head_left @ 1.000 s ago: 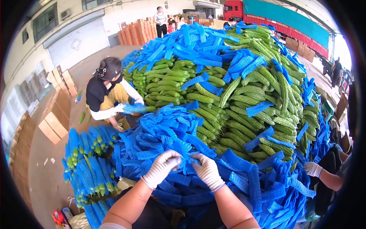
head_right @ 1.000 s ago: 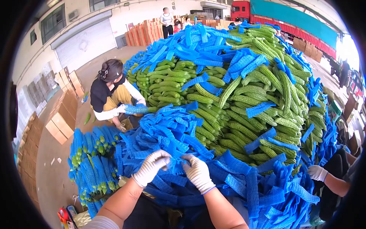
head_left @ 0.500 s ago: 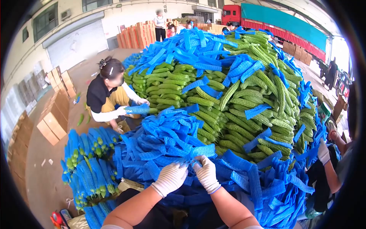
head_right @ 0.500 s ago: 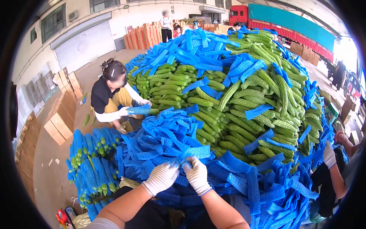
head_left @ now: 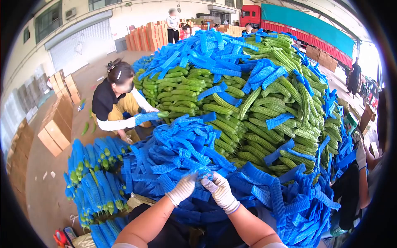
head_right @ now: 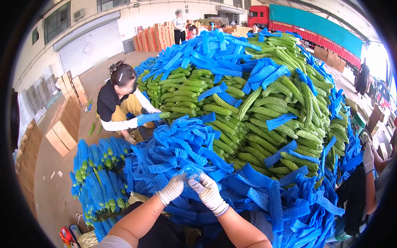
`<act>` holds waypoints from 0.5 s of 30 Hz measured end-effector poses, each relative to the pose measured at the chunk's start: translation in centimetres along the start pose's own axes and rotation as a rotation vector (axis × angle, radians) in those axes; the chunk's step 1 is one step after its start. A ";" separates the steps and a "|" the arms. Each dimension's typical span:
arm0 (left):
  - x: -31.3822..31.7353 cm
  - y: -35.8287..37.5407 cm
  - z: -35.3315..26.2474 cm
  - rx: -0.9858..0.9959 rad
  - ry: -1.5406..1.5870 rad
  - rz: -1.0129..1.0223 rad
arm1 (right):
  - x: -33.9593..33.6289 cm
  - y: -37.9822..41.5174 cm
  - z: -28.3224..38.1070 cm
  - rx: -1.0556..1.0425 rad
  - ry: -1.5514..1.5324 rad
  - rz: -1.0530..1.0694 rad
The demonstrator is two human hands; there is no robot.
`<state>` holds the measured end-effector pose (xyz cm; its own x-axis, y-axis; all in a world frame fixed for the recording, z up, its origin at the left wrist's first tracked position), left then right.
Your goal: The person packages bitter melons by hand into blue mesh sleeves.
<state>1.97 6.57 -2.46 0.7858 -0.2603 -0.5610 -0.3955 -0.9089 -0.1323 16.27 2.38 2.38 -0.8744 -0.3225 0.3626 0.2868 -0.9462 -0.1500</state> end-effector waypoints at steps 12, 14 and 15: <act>-2.2 -0.8 -7.2 0.622 -1.356 0.004 | 4.2 2.4 -1.7 0.367 -0.106 0.539; -2.4 -0.7 -7.9 0.638 -1.094 0.027 | 4.7 2.8 -1.2 0.286 -0.119 0.581; -2.6 -0.7 -7.9 0.558 -0.904 0.021 | 5.2 3.0 -0.3 0.225 -0.121 0.598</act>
<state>3.97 5.30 5.60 0.2215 0.2726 -0.9363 -0.7472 -0.5695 -0.3426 12.47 -2.18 3.55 -0.4920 -0.7838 0.3789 0.7971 -0.5806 -0.1661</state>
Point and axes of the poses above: each hand's wrist, its own y-axis away from the middle knuckle, its own x-axis out of the palm, z = x × y, the point moved 4 cm from there along -y, towards the middle knuckle, and after that the axes turned 3 degrees about x, right-handed, at the moved point
